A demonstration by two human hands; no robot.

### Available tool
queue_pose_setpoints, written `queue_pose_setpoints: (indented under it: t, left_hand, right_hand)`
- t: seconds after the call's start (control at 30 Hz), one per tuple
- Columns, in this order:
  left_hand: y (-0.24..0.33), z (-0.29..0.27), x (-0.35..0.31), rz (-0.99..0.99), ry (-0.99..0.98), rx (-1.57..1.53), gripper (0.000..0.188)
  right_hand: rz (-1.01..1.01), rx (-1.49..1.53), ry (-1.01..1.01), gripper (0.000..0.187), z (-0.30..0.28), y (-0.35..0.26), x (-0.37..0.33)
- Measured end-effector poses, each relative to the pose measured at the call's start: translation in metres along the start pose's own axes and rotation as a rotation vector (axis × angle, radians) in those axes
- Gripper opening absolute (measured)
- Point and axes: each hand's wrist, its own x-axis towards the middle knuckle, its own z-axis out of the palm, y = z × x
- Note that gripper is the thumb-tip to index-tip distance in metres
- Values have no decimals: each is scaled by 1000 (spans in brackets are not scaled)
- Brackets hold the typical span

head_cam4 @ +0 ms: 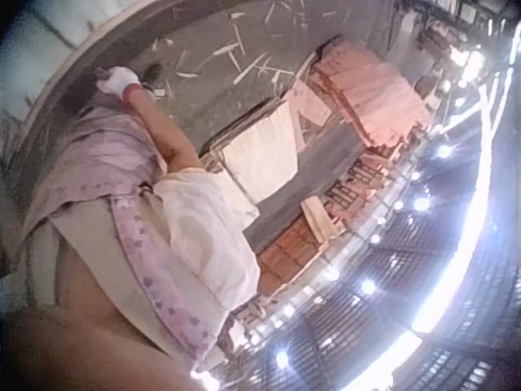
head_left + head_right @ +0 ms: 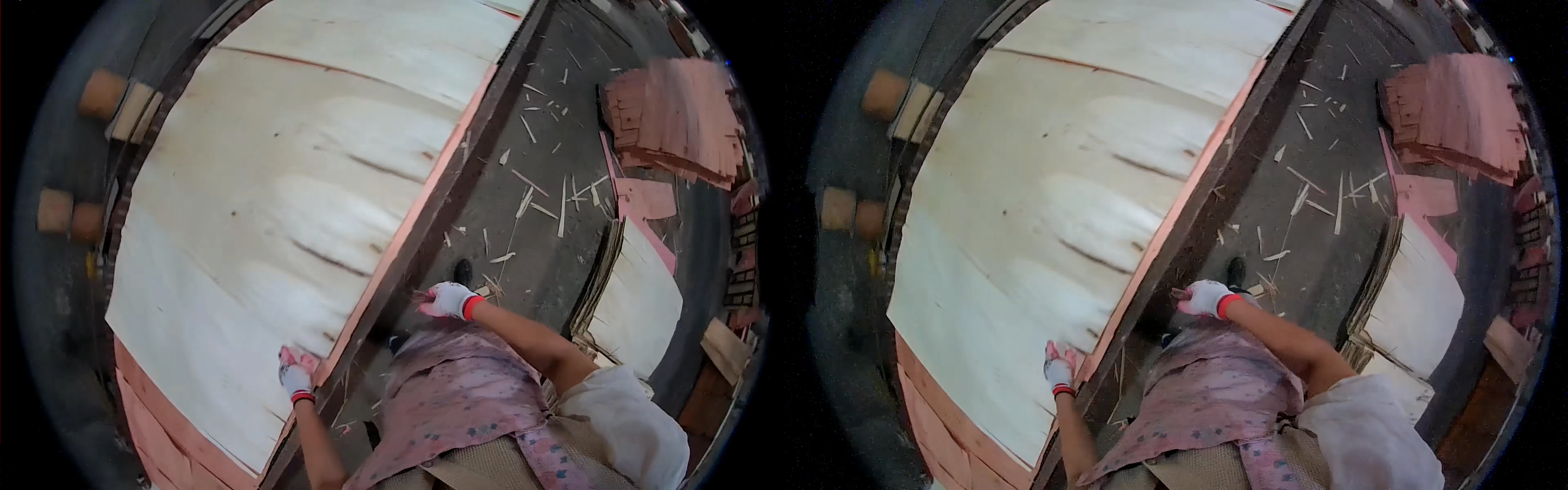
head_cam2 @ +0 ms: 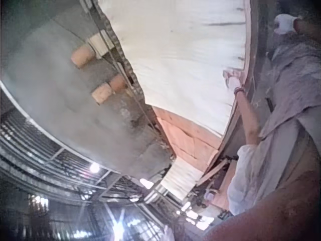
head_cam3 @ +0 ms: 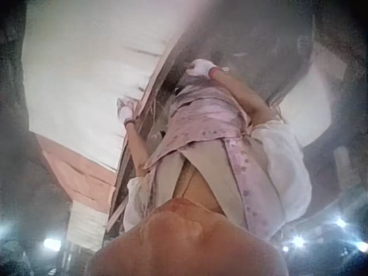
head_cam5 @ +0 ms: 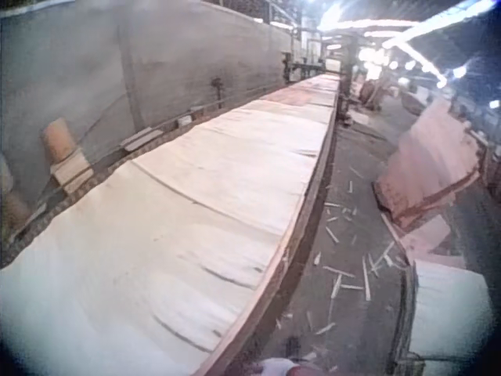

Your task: The person places thin wood strips into gaps between large plywood sheets and secures them using a hammer, handling multiple sheets and strips.

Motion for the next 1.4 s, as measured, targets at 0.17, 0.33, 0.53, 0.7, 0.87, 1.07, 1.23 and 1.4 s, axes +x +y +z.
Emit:
queue_pose_setpoints:
  t: [0.17, 0.33, 0.53, 0.7, 0.87, 1.07, 1.23, 1.4]
  left_hand:
    - [259, 134, -13, 325, -254, -357, 68]
    - [337, 226, 47, 643, -191, 69, 70]
    - [484, 298, 62, 931, -149, 391, 70]
    - [511, 339, 88, 732, -558, 1034, 67]
    - [464, 348, 90, 929, -325, 1183, 71]
    - [460, 312, 147, -508, -644, -482, 52]
    - [647, 387, 195, 35, -124, -674, 62]
    - [842, 505, 279, 696, -71, 121, 71]
  right_hand:
    - [1, 44, 206, 45, -83, 101, -23]
    - [-68, 386, 479, 42, -172, 151, -44]
    - [-11, 694, 672, 28, -222, 223, -37]
    - [-82, 1213, 763, 26, -266, 240, -12]
    - [-84, 1192, 988, 32, -353, 276, 34]
    - [-29, 840, 1001, 54, -510, 294, 83]
    - [-70, 899, 844, 47, -667, 298, 100]
    - [-98, 1140, 751, 32, -769, 298, 139]
